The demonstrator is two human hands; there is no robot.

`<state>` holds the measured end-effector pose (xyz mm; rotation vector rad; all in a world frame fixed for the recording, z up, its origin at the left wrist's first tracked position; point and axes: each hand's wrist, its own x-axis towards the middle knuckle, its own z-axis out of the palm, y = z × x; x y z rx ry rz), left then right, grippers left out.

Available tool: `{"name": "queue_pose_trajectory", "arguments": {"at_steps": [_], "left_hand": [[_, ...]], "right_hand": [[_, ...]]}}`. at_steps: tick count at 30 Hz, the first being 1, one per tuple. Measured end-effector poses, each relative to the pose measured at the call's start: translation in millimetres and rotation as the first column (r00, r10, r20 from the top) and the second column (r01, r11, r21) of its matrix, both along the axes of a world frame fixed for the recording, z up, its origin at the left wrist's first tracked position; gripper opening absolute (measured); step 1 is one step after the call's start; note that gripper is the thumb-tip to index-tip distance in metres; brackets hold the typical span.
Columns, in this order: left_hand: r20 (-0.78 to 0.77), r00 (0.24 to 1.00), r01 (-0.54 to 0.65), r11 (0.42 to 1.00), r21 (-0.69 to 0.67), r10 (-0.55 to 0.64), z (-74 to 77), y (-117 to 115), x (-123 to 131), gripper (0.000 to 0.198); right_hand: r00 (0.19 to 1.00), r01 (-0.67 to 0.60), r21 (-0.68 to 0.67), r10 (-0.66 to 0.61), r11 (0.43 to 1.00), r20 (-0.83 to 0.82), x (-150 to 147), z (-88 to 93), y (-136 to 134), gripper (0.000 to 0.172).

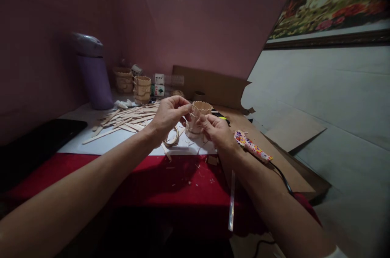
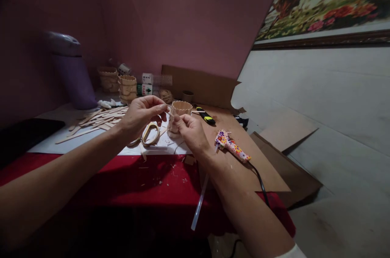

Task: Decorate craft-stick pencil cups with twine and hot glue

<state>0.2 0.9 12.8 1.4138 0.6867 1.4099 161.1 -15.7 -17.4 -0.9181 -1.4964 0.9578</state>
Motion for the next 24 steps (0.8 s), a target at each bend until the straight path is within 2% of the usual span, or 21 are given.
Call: {"name": "queue_pose_trajectory", "arguments": {"at_steps": [2,4,9,12,15,18,21,24], "left_hand": [[-0.051,0.998,-0.03,0.999,-0.038,0.028,-3.8,5.3,-1.3,0.011],[-0.127,0.991,-0.064,0.994,-0.092,0.052,-6.7,10.3,-3.0,0.013],[-0.413,0.91,-0.099,0.987,-0.124,0.04,-6.9,17.4,-6.8,0.019],[-0.489,0.872,-0.082,0.988,-0.133,0.006,-4.8,17.8,-7.6,0.022],[-0.487,0.871,-0.039,0.981,-0.19,-0.06,-4.1,16.9,-9.0,0.021],[-0.402,0.905,0.051,0.973,-0.223,-0.139,-5.1,15.5,-11.1,0.013],[-0.313,0.925,0.148,0.963,-0.225,-0.215,-6.7,14.5,-13.0,0.021],[-0.316,0.918,0.175,0.959,-0.223,-0.241,-7.4,14.8,-14.1,0.025]], "right_hand": [[0.989,0.135,0.097,-0.14,0.986,0.055,3.9,-1.8,3.8,0.054],[0.964,0.214,0.176,-0.237,0.961,0.119,7.7,-1.2,6.2,0.05],[0.93,0.23,0.227,-0.283,0.946,0.235,14.7,3.8,8.4,0.036],[0.93,0.232,0.225,-0.284,0.946,0.235,17.5,4.8,10.2,0.029],[0.928,0.248,0.228,-0.299,0.942,0.224,18.9,5.0,11.8,0.027],[0.914,0.268,0.264,-0.332,0.926,0.234,17.6,5.8,10.9,0.026],[0.89,0.279,0.329,-0.372,0.902,0.265,14.7,6.6,7.2,0.024],[0.87,0.275,0.391,-0.401,0.878,0.288,12.5,5.5,3.8,0.023]]}}
